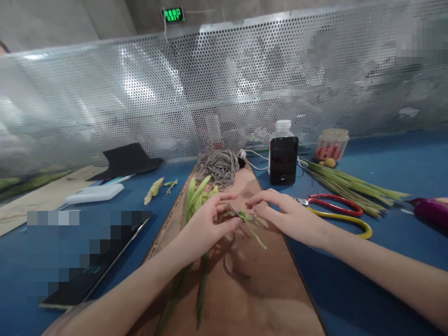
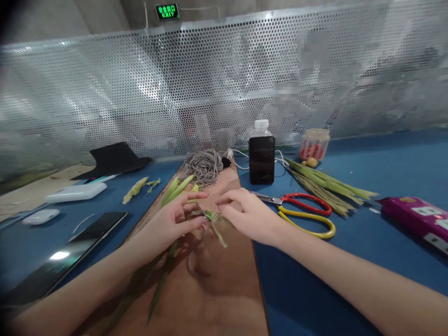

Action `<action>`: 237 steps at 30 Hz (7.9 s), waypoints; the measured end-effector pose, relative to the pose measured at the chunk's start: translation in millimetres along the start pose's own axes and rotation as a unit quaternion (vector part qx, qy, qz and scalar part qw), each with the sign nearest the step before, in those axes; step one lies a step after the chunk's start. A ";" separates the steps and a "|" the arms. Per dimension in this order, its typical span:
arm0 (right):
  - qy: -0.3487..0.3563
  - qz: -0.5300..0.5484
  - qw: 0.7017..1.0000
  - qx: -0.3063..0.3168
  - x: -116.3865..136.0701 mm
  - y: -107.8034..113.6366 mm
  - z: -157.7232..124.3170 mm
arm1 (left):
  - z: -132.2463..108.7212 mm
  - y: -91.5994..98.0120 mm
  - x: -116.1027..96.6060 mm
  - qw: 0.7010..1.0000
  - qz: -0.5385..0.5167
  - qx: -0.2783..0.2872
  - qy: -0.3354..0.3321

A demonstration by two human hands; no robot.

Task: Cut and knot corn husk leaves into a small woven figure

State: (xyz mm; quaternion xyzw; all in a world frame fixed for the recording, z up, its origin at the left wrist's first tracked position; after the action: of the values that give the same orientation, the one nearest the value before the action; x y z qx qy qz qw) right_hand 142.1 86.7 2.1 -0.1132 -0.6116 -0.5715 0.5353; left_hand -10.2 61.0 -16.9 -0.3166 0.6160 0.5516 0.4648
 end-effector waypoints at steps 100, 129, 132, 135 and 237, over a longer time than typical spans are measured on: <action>-0.065 0.347 0.936 0.020 -19.4 -29.0 -0.7 | -3.5 -5.0 6.2 0.995 -0.092 -0.033 0.019; -0.002 0.160 0.965 -0.209 -17.5 0.0 -1.0 | -1.3 5.1 5.8 0.995 -0.004 -0.096 -0.039; 0.177 -0.020 0.953 -0.244 3.1 14.1 -6.0 | 0.6 5.9 6.7 0.994 0.013 -0.098 -0.047; 0.322 -0.188 0.918 -0.135 17.7 5.6 -9.8 | 0.4 4.4 6.7 0.994 0.023 -0.098 -0.051; -0.059 0.310 0.948 0.036 -10.4 -20.2 -1.6 | 0.3 -1.5 0.8 0.986 -0.159 -0.052 0.002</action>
State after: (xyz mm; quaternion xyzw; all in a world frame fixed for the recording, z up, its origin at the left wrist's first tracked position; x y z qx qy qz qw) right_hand 131.9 83.8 -18.1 -0.3116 -0.5971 -0.3468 0.6528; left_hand -9.0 61.1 -18.2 -0.4351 0.5296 0.5010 0.5284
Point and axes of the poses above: each hand's wrist, its own z-axis towards the middle knuckle, its own y-axis out of the back of the hand, x = y × z, the point moved 4 cm from there along z, towards the middle knuckle, and after that the axes turned 11 degrees about z, right-handed, at the moved point
